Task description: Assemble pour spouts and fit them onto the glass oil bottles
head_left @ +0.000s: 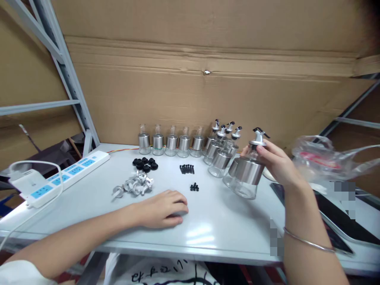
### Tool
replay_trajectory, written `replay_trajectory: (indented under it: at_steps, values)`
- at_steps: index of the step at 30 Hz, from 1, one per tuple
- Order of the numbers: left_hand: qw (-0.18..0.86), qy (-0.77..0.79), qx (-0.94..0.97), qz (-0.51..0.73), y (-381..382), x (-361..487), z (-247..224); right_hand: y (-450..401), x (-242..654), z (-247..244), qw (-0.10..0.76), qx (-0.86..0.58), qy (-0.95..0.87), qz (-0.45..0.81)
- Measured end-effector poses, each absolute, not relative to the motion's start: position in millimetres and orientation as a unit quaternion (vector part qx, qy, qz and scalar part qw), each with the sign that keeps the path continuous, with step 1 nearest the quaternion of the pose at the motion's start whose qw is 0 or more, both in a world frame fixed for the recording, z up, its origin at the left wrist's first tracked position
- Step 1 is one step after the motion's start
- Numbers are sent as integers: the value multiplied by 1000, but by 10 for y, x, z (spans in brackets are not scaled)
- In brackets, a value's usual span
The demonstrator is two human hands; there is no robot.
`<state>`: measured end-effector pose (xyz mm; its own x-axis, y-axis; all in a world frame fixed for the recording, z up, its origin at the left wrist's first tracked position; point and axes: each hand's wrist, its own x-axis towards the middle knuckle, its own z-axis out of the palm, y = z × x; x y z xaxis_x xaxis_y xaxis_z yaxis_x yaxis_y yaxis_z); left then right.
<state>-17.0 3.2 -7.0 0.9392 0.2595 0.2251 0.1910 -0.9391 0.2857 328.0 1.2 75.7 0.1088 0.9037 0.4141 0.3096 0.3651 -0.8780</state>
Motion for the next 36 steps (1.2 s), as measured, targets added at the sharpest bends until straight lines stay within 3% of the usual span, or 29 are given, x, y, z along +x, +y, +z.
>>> replay_trajectory:
  at_steps: [8, 15, 20, 29, 36]
  values:
    - [129, 116, 978, 114, 20, -166, -43, 274, 3306, 584, 685, -427, -526, 267]
    - [135, 115, 978, 110, 35, -176, -53, 403, 3297, 495, 701, -414, -546, 198]
    - [170, 127, 972, 102, 25, -159, -32, 366, 3159, 552, 748, -327, -563, 124]
    - [422, 248, 859, 150, 41, -197, -88, -36, 2172, 519, 680, -244, -608, 330]
    - [486, 172, 842, 159, 84, -186, -23, -324, 1555, 310, 575, -188, -658, 448]
